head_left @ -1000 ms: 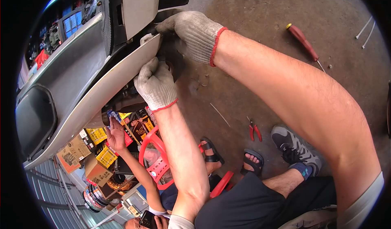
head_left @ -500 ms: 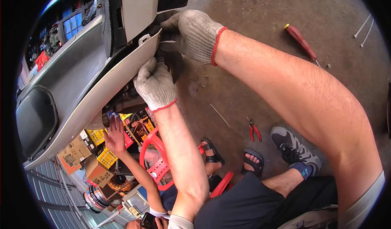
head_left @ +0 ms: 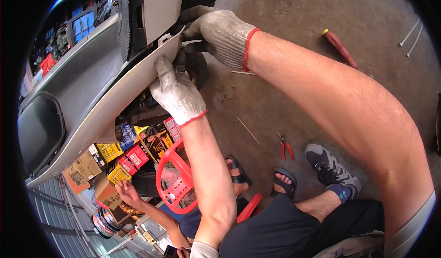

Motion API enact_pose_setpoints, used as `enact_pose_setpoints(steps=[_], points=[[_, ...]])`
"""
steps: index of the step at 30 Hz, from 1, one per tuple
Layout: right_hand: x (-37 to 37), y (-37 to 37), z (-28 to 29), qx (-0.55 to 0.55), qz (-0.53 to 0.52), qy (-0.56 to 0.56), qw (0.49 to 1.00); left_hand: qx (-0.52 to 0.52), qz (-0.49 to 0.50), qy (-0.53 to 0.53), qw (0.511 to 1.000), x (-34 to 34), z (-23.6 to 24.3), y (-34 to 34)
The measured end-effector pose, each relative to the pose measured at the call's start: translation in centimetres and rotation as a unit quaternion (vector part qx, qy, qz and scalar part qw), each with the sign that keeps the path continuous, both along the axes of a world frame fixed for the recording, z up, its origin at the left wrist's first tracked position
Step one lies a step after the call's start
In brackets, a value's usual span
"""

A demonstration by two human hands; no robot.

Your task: Assembling and securing plastic panels on a white scooter using a screwdriver and zip ties.

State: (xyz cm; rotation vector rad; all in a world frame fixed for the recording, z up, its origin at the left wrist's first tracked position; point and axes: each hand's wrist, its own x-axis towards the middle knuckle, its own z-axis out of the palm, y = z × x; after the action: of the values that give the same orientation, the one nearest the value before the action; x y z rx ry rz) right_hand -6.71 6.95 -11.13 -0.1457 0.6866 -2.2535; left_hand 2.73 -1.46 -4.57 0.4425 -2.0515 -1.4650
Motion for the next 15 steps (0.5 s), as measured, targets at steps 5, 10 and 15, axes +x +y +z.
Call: enact_pose_setpoints(steps=[5,10,15], points=[[0.7,1.6,1.2,-0.021,-0.04,-0.068,0.997,-0.002,0.065,-0.021,0.998,-0.3,0.3,1.1],[0.3,1.7,1.4,0.099,-0.059,0.038,0.993,-0.015,0.097,-0.017,0.995,-0.8,0.5,1.7],[0.0,1.4,1.0,0.17,-0.111,0.152,0.967,-0.008,0.131,-0.031,0.991,-1.3,0.6,2.1]])
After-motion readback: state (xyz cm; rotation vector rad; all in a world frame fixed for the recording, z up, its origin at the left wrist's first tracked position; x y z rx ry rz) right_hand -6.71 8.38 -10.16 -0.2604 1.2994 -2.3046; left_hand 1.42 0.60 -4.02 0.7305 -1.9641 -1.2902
